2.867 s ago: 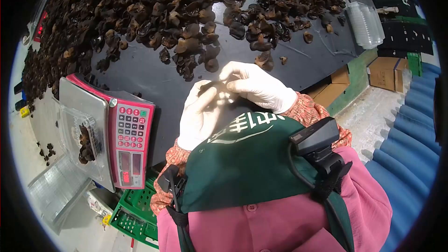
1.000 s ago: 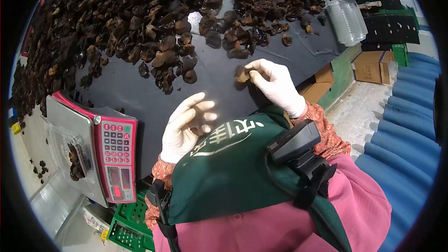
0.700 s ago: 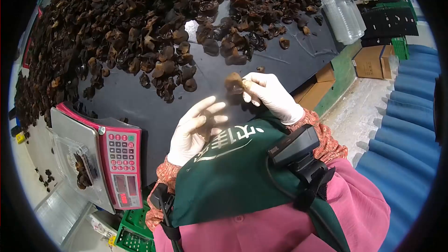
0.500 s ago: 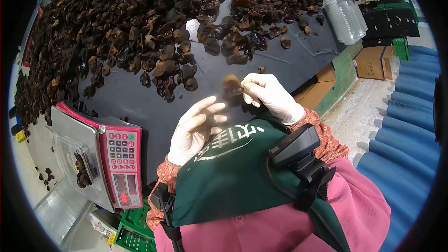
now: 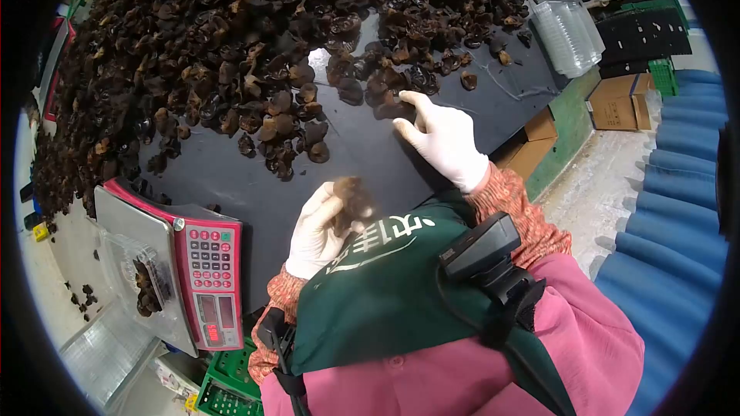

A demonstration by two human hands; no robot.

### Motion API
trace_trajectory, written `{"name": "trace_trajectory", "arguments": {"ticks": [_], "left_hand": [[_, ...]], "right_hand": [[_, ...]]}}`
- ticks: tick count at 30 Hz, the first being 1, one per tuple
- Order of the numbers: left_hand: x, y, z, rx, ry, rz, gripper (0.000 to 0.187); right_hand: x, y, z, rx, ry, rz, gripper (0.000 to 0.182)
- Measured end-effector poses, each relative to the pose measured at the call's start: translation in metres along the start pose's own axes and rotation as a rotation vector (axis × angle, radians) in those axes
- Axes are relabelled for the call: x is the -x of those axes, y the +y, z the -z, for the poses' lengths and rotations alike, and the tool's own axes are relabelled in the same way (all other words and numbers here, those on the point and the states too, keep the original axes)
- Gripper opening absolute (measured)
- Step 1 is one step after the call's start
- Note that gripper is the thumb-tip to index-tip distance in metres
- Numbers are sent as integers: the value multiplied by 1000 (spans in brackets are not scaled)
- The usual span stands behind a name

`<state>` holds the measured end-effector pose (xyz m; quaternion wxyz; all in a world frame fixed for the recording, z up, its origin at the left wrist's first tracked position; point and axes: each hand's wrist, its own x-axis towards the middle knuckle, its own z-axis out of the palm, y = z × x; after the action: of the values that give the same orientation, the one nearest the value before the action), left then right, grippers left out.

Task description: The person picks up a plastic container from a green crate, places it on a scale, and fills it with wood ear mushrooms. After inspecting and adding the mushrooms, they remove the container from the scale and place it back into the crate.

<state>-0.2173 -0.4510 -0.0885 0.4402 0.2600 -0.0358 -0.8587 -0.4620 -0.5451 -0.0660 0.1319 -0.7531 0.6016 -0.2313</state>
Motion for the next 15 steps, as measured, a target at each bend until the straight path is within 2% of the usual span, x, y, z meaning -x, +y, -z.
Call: {"name": "trace_trajectory", "arguments": {"ticks": [3,4,6,7,9,11,12,13,15], "left_hand": [[0,4,-5,23,5,8,30],[2,4,-4,-97,64,-1,30],[1,4,0,-147,33,10,30],[1,7,-4,-212,28,27,31],[1,10,-20,-163,70,53,42],[3,6,-15,-135,130,19,41],[4,5,-11,-127,127,7,40],[6,9,-7,-222,115,38,33],[12,7,-7,-88,139,-19,28]], "right_hand": [[-3,5,-8,66,7,142,16],[-2,-4,-5,-71,-38,104,12],[4,-26,3,-344,-181,-57,16],[6,-36,6,-385,-268,-35,18],[12,-44,-1,-317,-255,282,23],[15,-46,-4,-200,-367,435,27],[7,-55,8,-346,-463,334,31],[4,-58,12,-410,-442,198,28],[-3,-54,4,-399,-129,242,27]]}}
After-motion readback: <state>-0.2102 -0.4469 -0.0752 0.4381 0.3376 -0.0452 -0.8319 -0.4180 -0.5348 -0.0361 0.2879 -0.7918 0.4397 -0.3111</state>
